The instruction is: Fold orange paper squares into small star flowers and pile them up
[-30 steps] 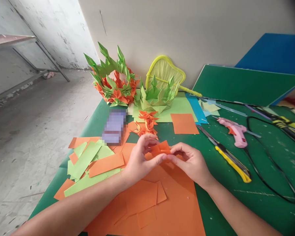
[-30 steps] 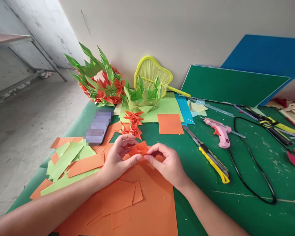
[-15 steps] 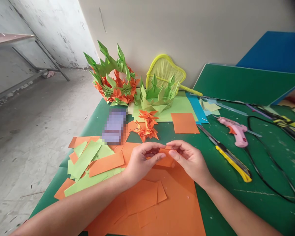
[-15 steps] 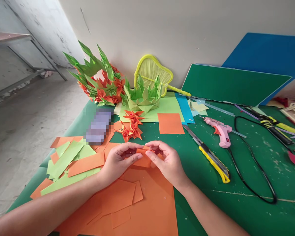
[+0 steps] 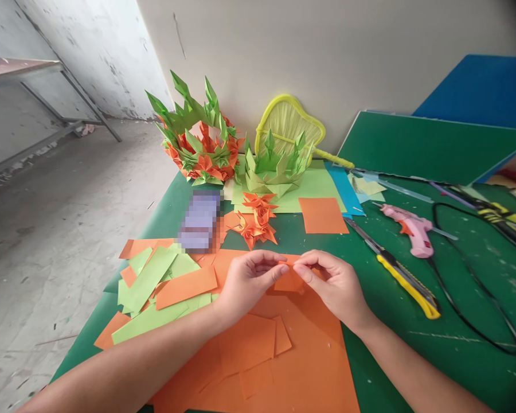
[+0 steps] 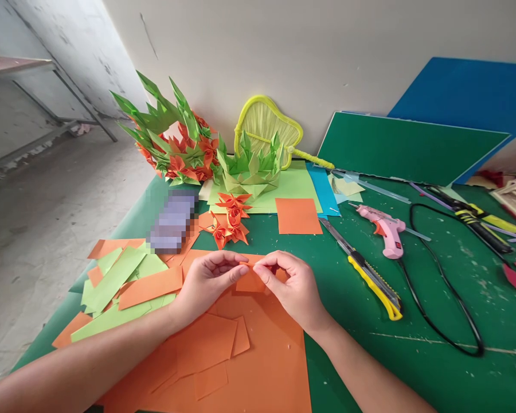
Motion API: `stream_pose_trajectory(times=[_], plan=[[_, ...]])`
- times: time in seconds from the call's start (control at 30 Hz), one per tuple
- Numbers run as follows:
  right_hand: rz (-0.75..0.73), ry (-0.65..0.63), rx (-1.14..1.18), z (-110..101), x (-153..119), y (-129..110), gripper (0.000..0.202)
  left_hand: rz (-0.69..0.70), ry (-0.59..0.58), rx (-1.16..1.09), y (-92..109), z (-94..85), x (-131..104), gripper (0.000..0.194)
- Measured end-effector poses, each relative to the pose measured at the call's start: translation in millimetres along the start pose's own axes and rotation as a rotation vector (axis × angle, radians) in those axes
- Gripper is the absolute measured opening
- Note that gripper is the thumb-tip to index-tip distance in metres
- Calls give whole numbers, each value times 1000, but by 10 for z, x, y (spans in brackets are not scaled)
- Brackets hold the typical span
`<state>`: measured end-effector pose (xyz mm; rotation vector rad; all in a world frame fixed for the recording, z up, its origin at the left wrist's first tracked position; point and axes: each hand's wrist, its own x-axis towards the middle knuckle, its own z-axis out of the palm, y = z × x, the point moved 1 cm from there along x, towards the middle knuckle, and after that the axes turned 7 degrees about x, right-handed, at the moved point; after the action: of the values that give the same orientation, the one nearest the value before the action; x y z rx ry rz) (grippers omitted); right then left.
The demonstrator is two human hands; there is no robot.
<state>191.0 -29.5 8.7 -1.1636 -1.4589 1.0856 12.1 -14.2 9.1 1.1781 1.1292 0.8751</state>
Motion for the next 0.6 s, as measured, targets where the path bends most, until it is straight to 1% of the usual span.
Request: stream_pose_trajectory(times=[0.37,0.6], plan=[[-38,7,-24,-1,-12,12,16,65,3,13,-18,16,-16,22],[-43,5,-15,1,-6,8,16,87,1,26,-55,5,-24,23]])
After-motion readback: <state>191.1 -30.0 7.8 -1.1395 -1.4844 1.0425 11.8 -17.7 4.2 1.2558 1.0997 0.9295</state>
